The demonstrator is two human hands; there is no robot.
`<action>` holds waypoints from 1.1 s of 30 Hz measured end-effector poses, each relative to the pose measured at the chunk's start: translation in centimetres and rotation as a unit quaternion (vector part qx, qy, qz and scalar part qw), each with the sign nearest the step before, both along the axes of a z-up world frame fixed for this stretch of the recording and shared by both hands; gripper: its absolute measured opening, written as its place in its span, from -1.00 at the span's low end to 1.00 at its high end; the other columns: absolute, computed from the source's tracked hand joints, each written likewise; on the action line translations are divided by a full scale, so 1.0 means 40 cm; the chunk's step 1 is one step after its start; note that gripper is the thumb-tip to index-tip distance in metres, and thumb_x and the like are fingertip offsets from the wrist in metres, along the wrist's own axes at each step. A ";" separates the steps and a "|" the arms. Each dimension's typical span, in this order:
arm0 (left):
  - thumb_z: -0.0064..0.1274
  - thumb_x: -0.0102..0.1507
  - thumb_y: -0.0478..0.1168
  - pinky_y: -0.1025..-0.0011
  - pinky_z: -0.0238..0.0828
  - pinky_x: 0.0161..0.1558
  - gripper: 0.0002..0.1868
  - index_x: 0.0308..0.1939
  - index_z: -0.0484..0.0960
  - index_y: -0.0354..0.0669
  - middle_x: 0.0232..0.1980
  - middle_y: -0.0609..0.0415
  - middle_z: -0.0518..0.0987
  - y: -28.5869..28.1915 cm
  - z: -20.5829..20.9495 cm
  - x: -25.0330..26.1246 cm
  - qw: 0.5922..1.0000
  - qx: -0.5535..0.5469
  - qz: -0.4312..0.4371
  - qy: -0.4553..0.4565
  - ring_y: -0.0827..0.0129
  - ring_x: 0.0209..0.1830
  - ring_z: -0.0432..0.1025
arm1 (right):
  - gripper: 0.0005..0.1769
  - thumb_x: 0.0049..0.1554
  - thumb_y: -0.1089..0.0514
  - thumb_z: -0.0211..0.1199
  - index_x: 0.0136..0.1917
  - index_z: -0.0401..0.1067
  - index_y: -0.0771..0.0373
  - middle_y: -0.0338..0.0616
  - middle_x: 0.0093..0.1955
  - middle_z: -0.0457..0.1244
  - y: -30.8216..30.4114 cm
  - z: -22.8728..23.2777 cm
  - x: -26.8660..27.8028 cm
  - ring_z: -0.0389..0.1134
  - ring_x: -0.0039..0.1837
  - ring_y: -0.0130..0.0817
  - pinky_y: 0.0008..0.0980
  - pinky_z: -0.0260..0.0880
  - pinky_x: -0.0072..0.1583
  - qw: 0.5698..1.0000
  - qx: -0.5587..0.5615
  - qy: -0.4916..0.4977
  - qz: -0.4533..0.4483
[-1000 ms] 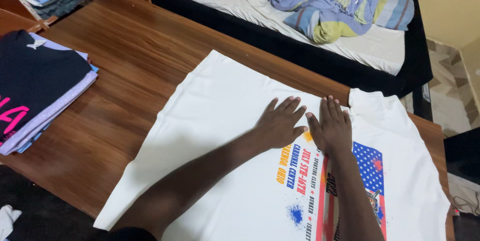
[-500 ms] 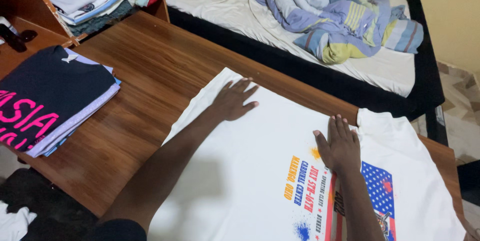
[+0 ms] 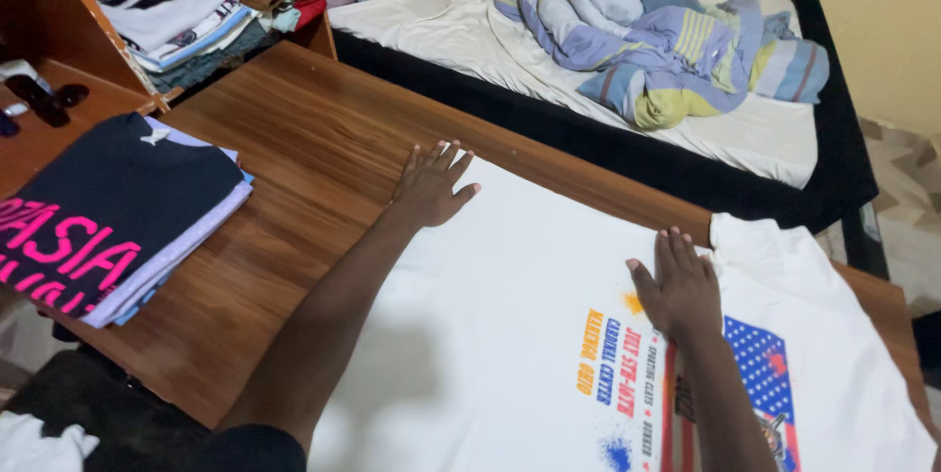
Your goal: The person folds a white t-shirt on a wooden table. They smooth the fabric, fold the sleeves inward, fold the shirt in half lengthwise, and then fold it into a compact square.
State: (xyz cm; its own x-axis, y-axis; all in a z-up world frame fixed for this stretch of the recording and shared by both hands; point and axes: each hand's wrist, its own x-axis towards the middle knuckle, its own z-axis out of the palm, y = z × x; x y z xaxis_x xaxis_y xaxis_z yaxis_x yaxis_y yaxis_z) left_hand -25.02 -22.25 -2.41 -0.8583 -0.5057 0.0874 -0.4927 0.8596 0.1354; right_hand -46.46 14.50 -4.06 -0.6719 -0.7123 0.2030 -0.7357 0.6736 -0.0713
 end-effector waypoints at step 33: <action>-0.40 0.42 0.29 -0.20 -0.31 0.52 -0.18 0.59 0.02 -0.16 0.68 -0.19 -0.09 0.350 -0.042 0.091 0.995 0.049 -0.035 0.078 0.03 0.69 -0.21 | 0.07 0.19 -0.57 -0.28 0.66 -0.12 0.21 0.22 0.70 -0.29 -0.191 0.043 0.384 -0.37 0.71 0.11 0.30 -0.45 0.55 0.996 0.005 -0.059 -0.060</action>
State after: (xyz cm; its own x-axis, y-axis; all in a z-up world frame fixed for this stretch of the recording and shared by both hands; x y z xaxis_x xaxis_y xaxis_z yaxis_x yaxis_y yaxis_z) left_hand -21.39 -8.24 -4.09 -0.8712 -0.4584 0.1755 -0.3992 0.8698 0.2899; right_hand -31.11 6.86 -2.33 -0.7710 -0.6272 0.1104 -0.6368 0.7572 -0.1455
